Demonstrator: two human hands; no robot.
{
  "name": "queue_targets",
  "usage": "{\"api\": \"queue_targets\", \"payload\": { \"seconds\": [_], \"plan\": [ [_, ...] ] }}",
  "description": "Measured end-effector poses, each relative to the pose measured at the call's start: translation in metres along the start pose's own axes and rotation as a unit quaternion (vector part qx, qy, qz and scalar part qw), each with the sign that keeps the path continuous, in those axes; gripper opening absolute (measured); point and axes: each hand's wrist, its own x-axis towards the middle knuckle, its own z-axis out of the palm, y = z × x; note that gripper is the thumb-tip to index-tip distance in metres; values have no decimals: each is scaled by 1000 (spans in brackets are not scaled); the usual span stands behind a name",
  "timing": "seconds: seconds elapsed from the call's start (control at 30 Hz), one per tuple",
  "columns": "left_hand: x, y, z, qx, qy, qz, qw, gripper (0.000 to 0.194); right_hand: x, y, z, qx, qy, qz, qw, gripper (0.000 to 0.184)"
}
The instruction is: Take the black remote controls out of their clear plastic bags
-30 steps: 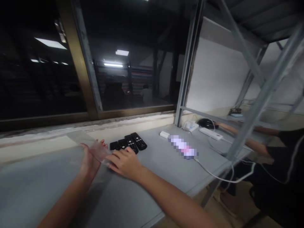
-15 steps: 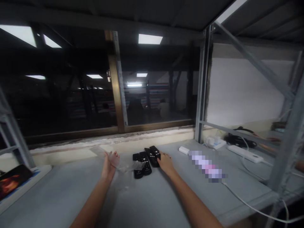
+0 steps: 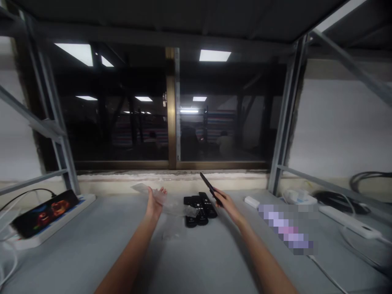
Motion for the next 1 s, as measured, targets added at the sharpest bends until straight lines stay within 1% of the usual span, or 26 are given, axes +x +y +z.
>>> {"api": "queue_targets", "payload": {
  "seconds": [0.03, 0.07, 0.1, 0.17, 0.27, 0.4, 0.53, 0.6, 0.7, 0.77, 0.83, 0.87, 0.9, 0.93, 1.0],
  "plan": [
    [0, 2, 0, -7, 3, 4, 1000, 38, -4, -8, 1, 68, -52, -22, 996, 54],
    [1, 5, -1, -13, 7, 8, 1000, 38, -8, -14, 2, 106, -104, -37, 988, 58],
    [1, 7, -1, -19, 12, 13, 1000, 38, -12, -20, 3, 119, -151, -43, 980, 61],
    [2, 10, -3, -26, 22, 18, 999, 38, -19, -26, 7, 99, -215, -43, 971, 61],
    [2, 11, -4, -25, 19, 18, 999, 39, -23, -25, 11, 48, -255, -36, 965, 56],
    [-3, 10, 0, -20, 2, 18, 1000, 38, -20, -16, 15, -4, -268, -31, 963, 52],
    [-8, 6, 5, 1, -6, 17, 1000, 38, -20, -15, 19, -19, -256, -25, 966, 54],
    [-12, 1, 9, 21, -19, 12, 1000, 38, -21, -14, 23, -18, -246, -27, 969, 55],
    [-22, -12, 16, 45, -43, 6, 998, 34, -22, -9, 35, -16, -228, -48, 972, 55],
    [-31, -23, 20, 55, -65, 4, 996, 31, -23, -4, 45, -3, -189, -60, 980, 62],
    [-40, -35, 23, 58, -86, -2, 995, 29, -26, -1, 56, 26, -148, -59, 987, 77],
    [-44, -41, 25, 60, -94, -8, 994, 28, -28, -1, 60, 44, -139, -58, 988, 85],
    [-48, -45, 26, 63, -98, -18, 993, 29, -30, -2, 64, 62, -144, -60, 986, 90],
    [-51, -48, 27, 68, -96, -30, 993, 30, -33, -4, 66, 80, -164, -67, 981, 92],
    [-54, -50, 29, 83, -80, -55, 992, 36, -36, -9, 68, 108, -229, -88, 964, 90]
  ]
}}
